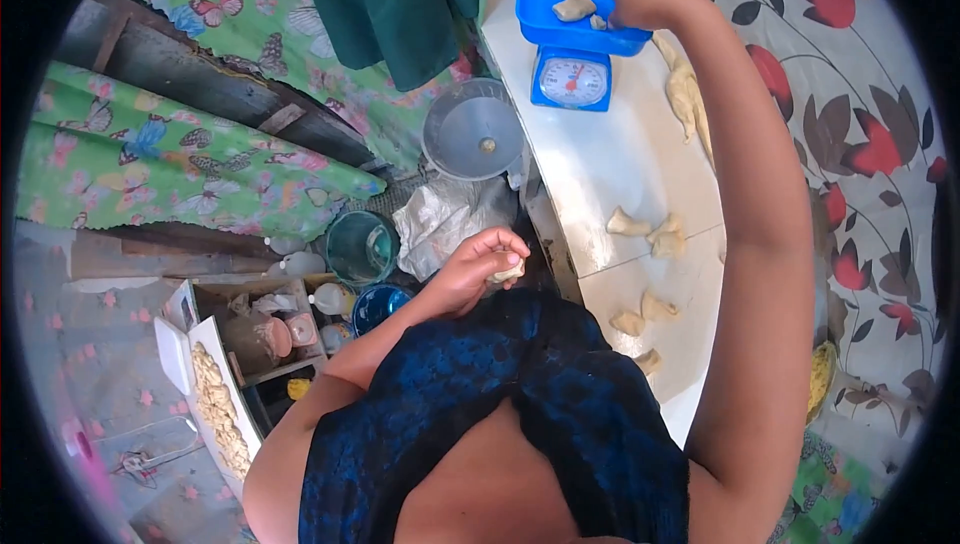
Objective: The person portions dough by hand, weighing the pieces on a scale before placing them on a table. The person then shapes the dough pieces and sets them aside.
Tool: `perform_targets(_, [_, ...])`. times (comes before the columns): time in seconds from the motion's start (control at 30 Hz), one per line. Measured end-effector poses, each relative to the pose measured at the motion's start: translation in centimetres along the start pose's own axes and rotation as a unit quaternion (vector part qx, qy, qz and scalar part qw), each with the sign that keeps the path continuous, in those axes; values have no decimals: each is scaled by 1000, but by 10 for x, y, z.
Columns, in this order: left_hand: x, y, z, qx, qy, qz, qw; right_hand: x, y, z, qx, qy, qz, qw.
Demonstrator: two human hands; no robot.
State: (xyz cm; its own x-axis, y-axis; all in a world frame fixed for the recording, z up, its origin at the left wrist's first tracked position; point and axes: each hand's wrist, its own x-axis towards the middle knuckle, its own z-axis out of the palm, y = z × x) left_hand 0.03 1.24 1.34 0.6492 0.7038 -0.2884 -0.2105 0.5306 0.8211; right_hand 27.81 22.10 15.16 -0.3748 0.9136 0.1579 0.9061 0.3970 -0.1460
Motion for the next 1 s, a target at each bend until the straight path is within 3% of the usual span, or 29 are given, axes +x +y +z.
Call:
perform_targets(0.03, [-1, 1, -2, 2, 14, 0, 1000, 6, -3, -1, -21, -83, 1, 996])
perform_targets(0.17, [-3, 3, -11, -5, 36, 3, 999, 22, -4, 10, -10, -162, 1, 987])
perform_targets(0.27, [-3, 5, -11, -1, 47, 3, 999, 30, 1, 15, -8, -138, -39, 990])
perform_targets(0.5, [5, 9, -5, 3, 39, 0, 999, 37, 7, 14, 44, -118, -13, 992])
perform_targets(0.6, [7, 8, -5, 4, 29, 5, 1000, 27, 10, 6, 102, -35, 4, 994])
perform_targets(0.63, [7, 8, -5, 4, 27, 6, 1000, 21, 16, 2, 292, -17, 1, 956])
perform_targets(0.67, [7, 7, -5, 6, 35, 5, 999, 16, 20, 0, 470, 2, -3, 883])
perform_targets(0.7, [6, 7, -5, 7, 42, 2, 999, 8, 18, -2, 468, 3, -1, 884])
perform_targets(0.8, [5, 5, -7, -4, 19, 3, 1000, -35, 1, -4, 628, 92, 47, 771])
perform_targets(0.87, [5, 6, -5, -7, 14, 1, 1000, -66, 7, 12, 705, 68, 27, 706])
perform_targets(0.93, [3, 4, -3, -12, 9, -9, 1000, -102, 17, 36, 814, 15, -36, 579])
perform_targets(1.0, [4, 2, -2, -6, 12, -2, 1000, -140, 13, 59, 834, 41, 5, 550])
